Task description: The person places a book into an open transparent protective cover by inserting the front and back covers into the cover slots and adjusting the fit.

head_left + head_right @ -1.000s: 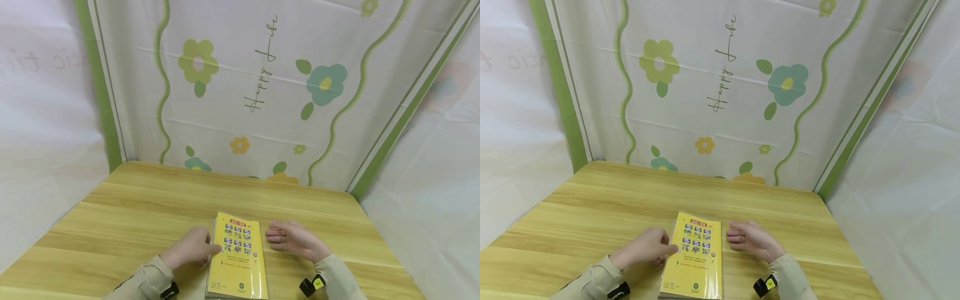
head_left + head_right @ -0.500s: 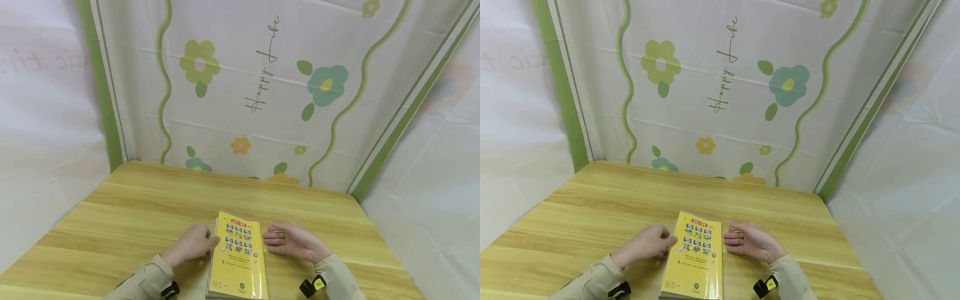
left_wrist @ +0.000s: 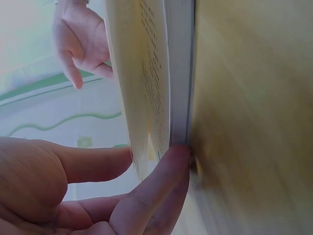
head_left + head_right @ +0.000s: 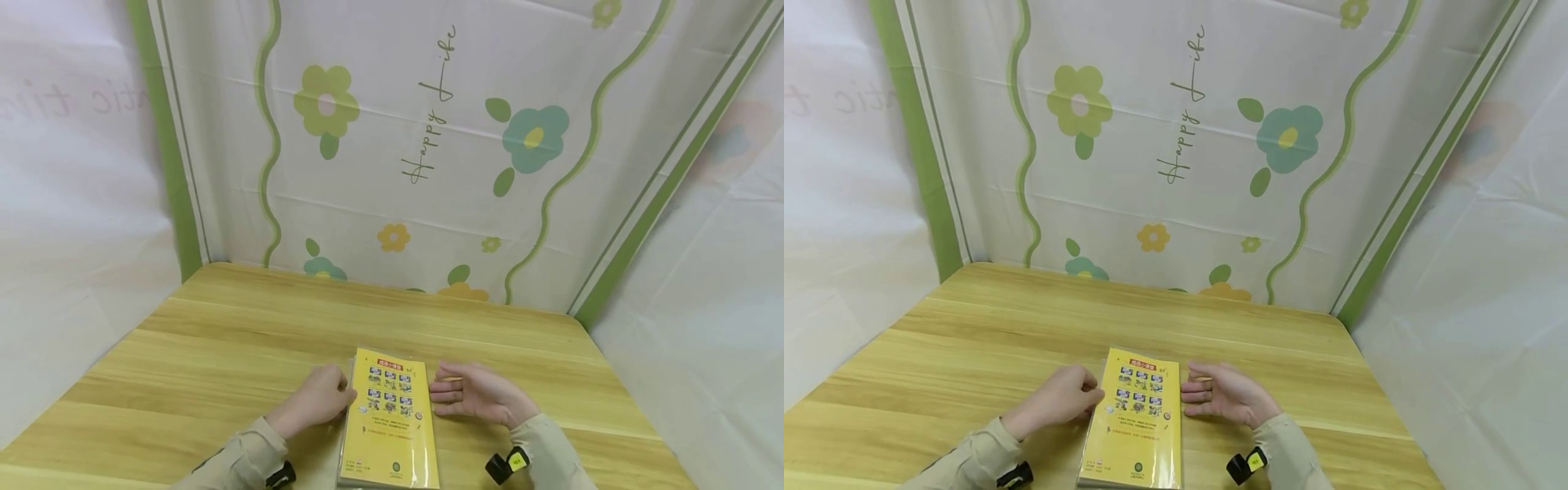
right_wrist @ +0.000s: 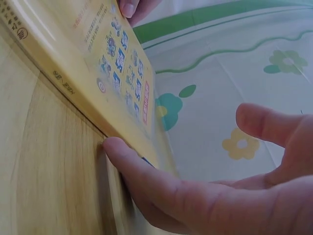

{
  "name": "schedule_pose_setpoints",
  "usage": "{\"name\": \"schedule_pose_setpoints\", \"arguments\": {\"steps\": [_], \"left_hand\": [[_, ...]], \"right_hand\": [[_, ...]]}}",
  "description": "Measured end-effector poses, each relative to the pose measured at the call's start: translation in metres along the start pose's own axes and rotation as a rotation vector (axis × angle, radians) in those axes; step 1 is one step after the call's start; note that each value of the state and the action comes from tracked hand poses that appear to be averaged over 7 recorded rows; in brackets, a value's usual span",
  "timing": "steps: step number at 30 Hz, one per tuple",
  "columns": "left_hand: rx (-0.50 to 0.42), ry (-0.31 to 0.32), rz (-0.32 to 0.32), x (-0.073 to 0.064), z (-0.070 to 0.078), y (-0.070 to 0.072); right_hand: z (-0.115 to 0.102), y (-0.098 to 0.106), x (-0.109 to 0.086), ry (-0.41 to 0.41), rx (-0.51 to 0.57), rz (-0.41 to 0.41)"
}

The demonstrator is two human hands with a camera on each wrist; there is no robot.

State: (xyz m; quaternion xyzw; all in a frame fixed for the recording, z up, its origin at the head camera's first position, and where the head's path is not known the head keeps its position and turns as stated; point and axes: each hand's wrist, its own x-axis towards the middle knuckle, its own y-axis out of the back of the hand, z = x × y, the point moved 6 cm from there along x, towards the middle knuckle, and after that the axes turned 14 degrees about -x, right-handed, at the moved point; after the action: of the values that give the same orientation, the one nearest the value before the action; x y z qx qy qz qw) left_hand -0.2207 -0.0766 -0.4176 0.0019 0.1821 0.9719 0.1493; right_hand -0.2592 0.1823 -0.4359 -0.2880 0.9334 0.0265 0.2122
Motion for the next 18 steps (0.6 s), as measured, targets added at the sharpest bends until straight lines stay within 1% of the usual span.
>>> {"name": "schedule_pose_setpoints", "arguments": {"steps": [13,18], "left_hand": [[-0.033,-0.013,0.023,0.0003,-0.0013,-0.0024],[-0.029,-0.040,0.028,0.0007,-0.0014,-0.0029]], "right_hand": [[-0.0008,-0.0029,0.0026,-0.004,-0.009,0.036],[-0.0014,-0.0028,0.0038,0.001,-0.003,0.042]]}}
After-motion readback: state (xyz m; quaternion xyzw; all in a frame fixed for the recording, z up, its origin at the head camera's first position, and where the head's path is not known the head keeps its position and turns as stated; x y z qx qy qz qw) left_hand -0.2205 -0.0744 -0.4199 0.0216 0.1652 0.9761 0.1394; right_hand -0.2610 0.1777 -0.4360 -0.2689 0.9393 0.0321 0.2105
